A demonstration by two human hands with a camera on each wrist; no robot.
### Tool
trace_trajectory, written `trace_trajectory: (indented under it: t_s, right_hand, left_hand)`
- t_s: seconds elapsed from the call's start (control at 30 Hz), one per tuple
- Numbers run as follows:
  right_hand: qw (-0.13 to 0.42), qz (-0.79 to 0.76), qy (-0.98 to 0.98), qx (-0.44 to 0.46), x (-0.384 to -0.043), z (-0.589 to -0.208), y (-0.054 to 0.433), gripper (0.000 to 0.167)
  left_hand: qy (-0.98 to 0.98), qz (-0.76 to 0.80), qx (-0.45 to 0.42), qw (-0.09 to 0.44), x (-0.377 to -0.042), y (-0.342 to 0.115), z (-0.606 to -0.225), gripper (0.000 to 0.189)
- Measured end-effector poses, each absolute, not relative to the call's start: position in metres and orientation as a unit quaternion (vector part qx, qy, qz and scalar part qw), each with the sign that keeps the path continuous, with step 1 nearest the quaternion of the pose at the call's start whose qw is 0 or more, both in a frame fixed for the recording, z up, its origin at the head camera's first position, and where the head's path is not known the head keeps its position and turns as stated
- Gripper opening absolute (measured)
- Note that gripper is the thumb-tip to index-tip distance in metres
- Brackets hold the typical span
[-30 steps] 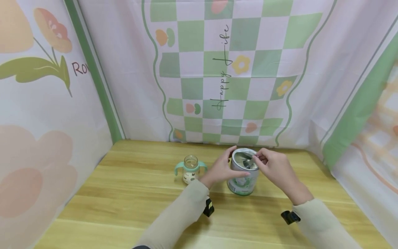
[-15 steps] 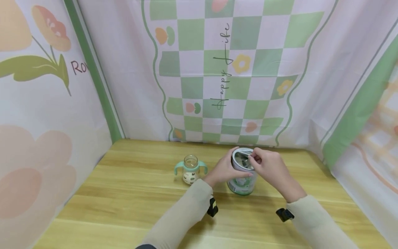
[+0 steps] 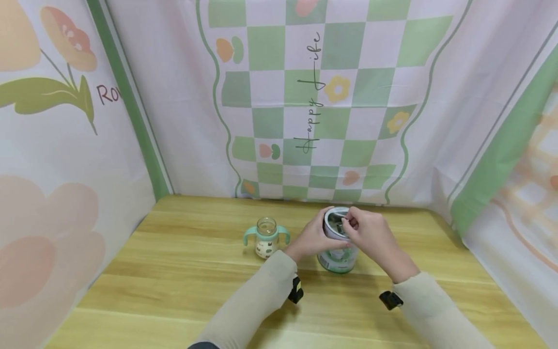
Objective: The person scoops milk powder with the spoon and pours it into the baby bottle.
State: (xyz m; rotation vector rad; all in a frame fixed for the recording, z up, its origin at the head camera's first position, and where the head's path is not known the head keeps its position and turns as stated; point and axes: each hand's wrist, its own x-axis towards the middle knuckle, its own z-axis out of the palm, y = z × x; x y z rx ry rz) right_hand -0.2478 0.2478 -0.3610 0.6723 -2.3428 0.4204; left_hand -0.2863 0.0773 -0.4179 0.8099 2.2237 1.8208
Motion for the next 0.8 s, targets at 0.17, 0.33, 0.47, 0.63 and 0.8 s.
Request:
trace_trajectory:
  t_s: [0.17,0.33,0.47,0.63,0.8]
  right_hand:
    - [0.313,0.166,-0.901,0.252,-0.2501,-0.3607,0.2432,0.014]
    - [0.287,0.186,-0.909,0.238,-0.251,-0.3609,0.2414,0.014]
    - [0.271,0.196,-0.91,0.245,-0.2518,-0.3599,0.2405,0.015]
    - [0.234,0.218,-0.914,0.25,-0.2513,-0.3587,0.2403,0.014]
    - [0.198,0.234,-0.919,0.249,-0.25,-0.3551,0.2411,0.015]
  left_hand:
    - [0.737,0.612,0.276,0.08,-0.2854,0.0765,-0.417,0.093]
    - [0.733,0.612,0.285,0.082,-0.2849,0.0761,-0.4159,0.094]
    - [0.727,0.616,0.291,0.088,-0.2852,0.0755,-0.4154,0.094]
    - [0.727,0.616,0.289,0.093,-0.2857,0.0752,-0.4161,0.094]
    - [0.727,0.616,0.29,0.095,-0.2864,0.075,-0.4168,0.094]
